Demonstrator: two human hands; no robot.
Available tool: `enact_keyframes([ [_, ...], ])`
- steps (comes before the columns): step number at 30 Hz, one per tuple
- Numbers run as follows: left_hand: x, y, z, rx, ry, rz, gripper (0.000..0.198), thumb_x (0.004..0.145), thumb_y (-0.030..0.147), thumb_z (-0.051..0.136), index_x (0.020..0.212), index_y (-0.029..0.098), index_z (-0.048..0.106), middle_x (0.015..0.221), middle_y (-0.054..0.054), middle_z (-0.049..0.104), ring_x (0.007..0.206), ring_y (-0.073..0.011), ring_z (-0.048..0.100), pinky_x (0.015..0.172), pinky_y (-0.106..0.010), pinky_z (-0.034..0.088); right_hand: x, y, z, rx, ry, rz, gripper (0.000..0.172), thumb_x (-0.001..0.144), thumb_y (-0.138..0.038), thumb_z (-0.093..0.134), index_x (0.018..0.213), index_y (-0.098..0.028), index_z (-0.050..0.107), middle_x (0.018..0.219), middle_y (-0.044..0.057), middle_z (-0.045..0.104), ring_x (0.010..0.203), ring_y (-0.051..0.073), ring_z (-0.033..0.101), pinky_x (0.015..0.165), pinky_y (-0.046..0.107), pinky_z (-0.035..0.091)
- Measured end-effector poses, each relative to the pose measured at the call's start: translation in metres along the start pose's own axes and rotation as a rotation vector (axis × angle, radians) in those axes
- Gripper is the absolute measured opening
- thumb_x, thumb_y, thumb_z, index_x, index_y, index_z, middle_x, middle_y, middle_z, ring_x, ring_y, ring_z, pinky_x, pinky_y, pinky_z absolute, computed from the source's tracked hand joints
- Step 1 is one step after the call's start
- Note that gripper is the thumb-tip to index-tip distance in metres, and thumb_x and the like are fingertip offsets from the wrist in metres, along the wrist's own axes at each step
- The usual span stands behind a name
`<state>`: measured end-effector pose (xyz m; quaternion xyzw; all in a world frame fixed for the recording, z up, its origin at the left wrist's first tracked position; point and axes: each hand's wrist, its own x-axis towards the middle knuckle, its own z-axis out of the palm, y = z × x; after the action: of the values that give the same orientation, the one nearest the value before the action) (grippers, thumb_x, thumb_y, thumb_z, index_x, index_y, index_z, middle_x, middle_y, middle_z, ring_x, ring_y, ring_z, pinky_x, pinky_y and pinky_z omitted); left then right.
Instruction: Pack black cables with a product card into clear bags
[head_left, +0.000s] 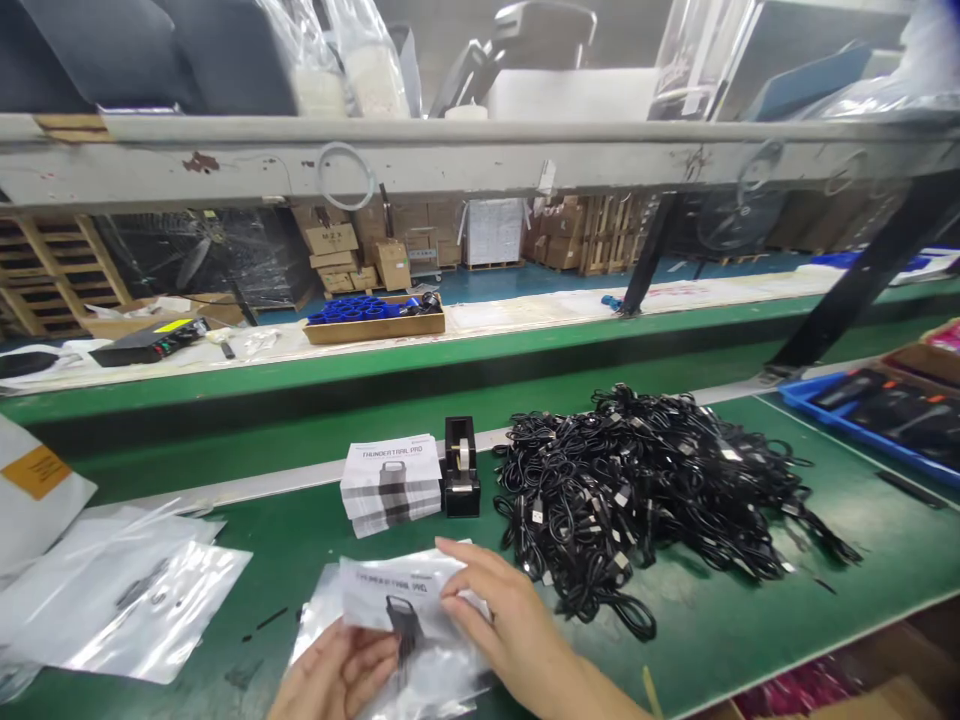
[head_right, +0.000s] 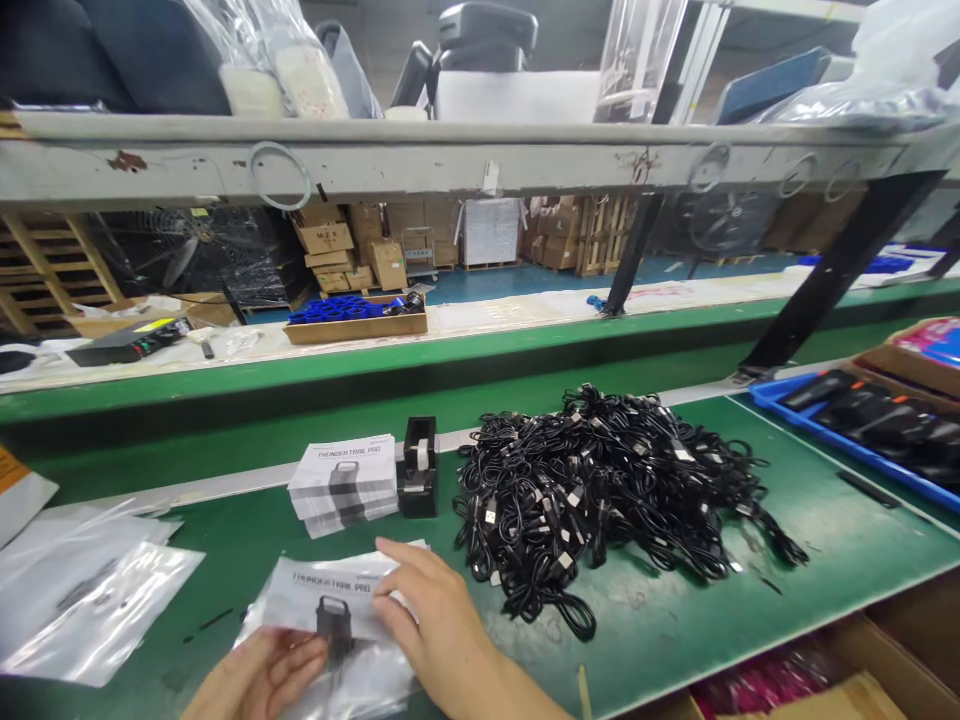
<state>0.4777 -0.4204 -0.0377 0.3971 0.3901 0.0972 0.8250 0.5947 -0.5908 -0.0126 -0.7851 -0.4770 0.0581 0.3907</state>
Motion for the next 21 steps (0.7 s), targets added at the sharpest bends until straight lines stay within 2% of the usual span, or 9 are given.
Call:
enact_keyframes([
  [2, -0.001, -0.003, 0.012, 0.019, 0.017, -0.002, 0.047, 0.068, 0.034, 0.066, 0.105, 0.008, 0.054, 0.085, -0.014, 0.071, 0.078, -0.0269, 0.067, 0.070, -0.037, 0.055, -0.008, 0.010, 0.012, 0.088, -0.072, 0.099, 0.016, 0.081, -0.028, 0.053, 0.092, -0.021, 0.063, 0.117, 0.004, 0.059, 0.113, 0.017, 0.048, 0.098, 0.032, 0.033],
  [4, -0.002, -0.004, 0.021, 0.101, 0.062, -0.006, 0.056, 0.067, 0.035, 0.067, 0.113, 0.009, 0.048, 0.089, -0.013, 0.071, 0.077, -0.0262, 0.067, 0.069, -0.038, 0.055, -0.011, 0.018, 0.023, 0.128, -0.175, 0.067, 0.030, 0.076, -0.031, 0.060, 0.105, -0.023, 0.058, 0.116, 0.004, 0.059, 0.116, 0.019, 0.045, 0.104, 0.036, 0.024],
  [7, 0.001, -0.004, 0.021, 0.225, 0.116, 0.020, 0.053, 0.057, 0.029, 0.076, 0.103, 0.012, 0.054, 0.081, -0.008, 0.071, 0.077, -0.0240, 0.067, 0.069, -0.033, 0.055, -0.013, 0.020, 0.033, 0.178, -0.215, 0.036, 0.050, 0.072, -0.033, 0.064, 0.119, -0.026, 0.049, 0.121, 0.004, 0.056, 0.120, 0.021, 0.040, 0.108, 0.039, 0.013],
  [9, 0.002, -0.004, 0.017, 0.225, 0.124, 0.041, 0.046, 0.053, 0.033, 0.078, 0.090, 0.011, 0.059, 0.079, -0.008, 0.072, 0.081, -0.0235, 0.066, 0.069, -0.029, 0.054, -0.012, 0.016, 0.034, 0.266, -0.074, 0.163, 0.061, 0.071, -0.031, 0.064, 0.127, -0.025, 0.039, 0.129, 0.007, 0.047, 0.121, 0.022, 0.038, 0.107, 0.039, 0.018],
  [11, 0.001, -0.003, 0.016, 0.195, 0.122, 0.062, 0.047, 0.050, 0.039, 0.078, 0.083, 0.012, 0.061, 0.081, -0.008, 0.072, 0.083, -0.0233, 0.065, 0.072, -0.028, 0.053, -0.010, 0.013, 0.030, 0.451, 0.108, 0.348, 0.067, 0.073, -0.029, 0.061, 0.132, -0.023, 0.031, 0.131, 0.010, 0.043, 0.113, 0.022, 0.045, 0.098, 0.038, 0.033],
  [14, -0.004, -0.004, 0.023, 0.205, 0.046, 0.132, 0.050, 0.051, 0.047, 0.075, 0.085, 0.014, 0.060, 0.081, -0.006, 0.071, 0.080, -0.0225, 0.064, 0.071, -0.030, 0.052, -0.006, 0.013, 0.014, 0.796, 0.110, 0.494, 0.045, 0.076, -0.033, 0.056, 0.116, -0.017, 0.050, 0.097, 0.009, 0.063, 0.073, 0.016, 0.059, 0.066, 0.028, 0.049],
  [17, -0.005, -0.009, 0.035, 0.392, -0.049, 0.241, 0.036, 0.064, 0.051, 0.063, 0.076, 0.018, 0.058, 0.060, 0.001, 0.061, 0.058, -0.0145, 0.056, 0.055, -0.025, 0.047, -0.008, 0.022, -0.007, 0.890, 0.186, 0.564, 0.033, 0.076, -0.040, 0.056, 0.095, -0.013, 0.060, 0.064, 0.001, 0.059, 0.047, 0.008, 0.047, 0.041, 0.018, 0.037],
  [19, -0.003, -0.015, 0.043, 0.636, -0.074, 0.370, 0.029, 0.070, 0.049, 0.058, 0.069, 0.020, 0.056, 0.057, 0.003, 0.051, 0.053, -0.0122, 0.049, 0.053, -0.025, 0.041, -0.016, 0.029, -0.019, 0.870, 0.304, 0.622, 0.033, 0.076, -0.042, 0.056, 0.094, -0.014, 0.058, 0.056, -0.003, 0.054, 0.042, 0.007, 0.042, 0.036, 0.016, 0.031],
  [21, -0.001, -0.023, 0.050, 0.918, -0.058, 0.522, 0.027, 0.072, 0.047, 0.055, 0.067, 0.021, 0.056, 0.064, 0.002, 0.051, 0.056, -0.0141, 0.048, 0.057, -0.028, 0.039, -0.029, 0.036, -0.026, 0.860, 0.338, 0.670, 0.036, 0.074, -0.044, 0.057, 0.096, -0.015, 0.057, 0.054, -0.004, 0.052, 0.041, 0.007, 0.041, 0.036, 0.017, 0.031],
])
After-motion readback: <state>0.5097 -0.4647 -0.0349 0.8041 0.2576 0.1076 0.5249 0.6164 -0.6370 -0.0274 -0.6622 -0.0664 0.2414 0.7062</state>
